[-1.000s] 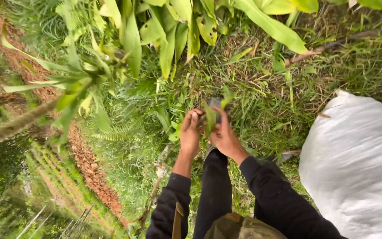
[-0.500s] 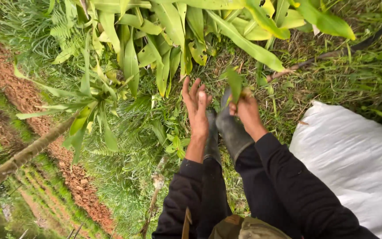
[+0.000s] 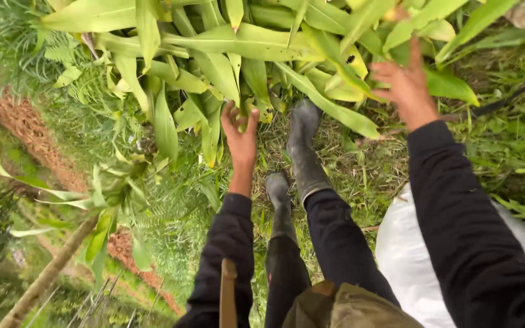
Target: Gathering long green leaves and putting them into a large white bag in an outdoor field.
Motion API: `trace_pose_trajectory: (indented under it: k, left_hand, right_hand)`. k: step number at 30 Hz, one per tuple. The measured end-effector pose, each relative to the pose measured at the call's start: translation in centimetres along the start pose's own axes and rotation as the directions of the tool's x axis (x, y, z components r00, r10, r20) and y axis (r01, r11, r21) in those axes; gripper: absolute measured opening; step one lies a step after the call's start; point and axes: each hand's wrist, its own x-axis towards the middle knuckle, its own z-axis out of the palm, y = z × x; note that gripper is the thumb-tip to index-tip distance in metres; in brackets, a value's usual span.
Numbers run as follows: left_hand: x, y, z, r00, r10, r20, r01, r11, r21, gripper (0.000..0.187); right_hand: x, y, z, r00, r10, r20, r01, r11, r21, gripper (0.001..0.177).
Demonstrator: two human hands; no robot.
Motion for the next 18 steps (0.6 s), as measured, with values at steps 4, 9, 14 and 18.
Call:
trace_pose_trajectory:
  k: [4, 9, 14, 18]
  left_hand:
    - [11.6, -5.4, 0.9, 0.994, -0.08, -0.077, 0.102, 0.933, 0.346, 0.112]
    - [25.4, -13.4, 1.1, 0.904, -0.095, -0.417, 0.338, 0.756, 0.56, 0.155]
    - [26.3, -11.8, 4.1, 0.987, -0.125, -0.097, 0.145, 0.962, 0.232, 0.147]
    - [27.1, -14.8, 9.2, 0.954, -0.27, 0.131, 0.277, 0.96, -0.041, 0.14]
  right_hand:
    - [11.1, 8.2, -9.1, 0.934, -0.258, -0.248, 0.188, 0.943, -0.275, 0.083]
    - [17.5, 7.9, -11.5, 0.969, -0.127, -0.214, 0.043, 0.931, -0.362, 0.115]
    - [22.1, 9.0, -6.0, 0.995, -0.097, 0.003, 0.095, 0.964, -0.249, 0.108]
    - [22.0, 9.2, -3.9, 0.993, -0.082, 0.082, 0.093, 0.986, -0.136, 0.095]
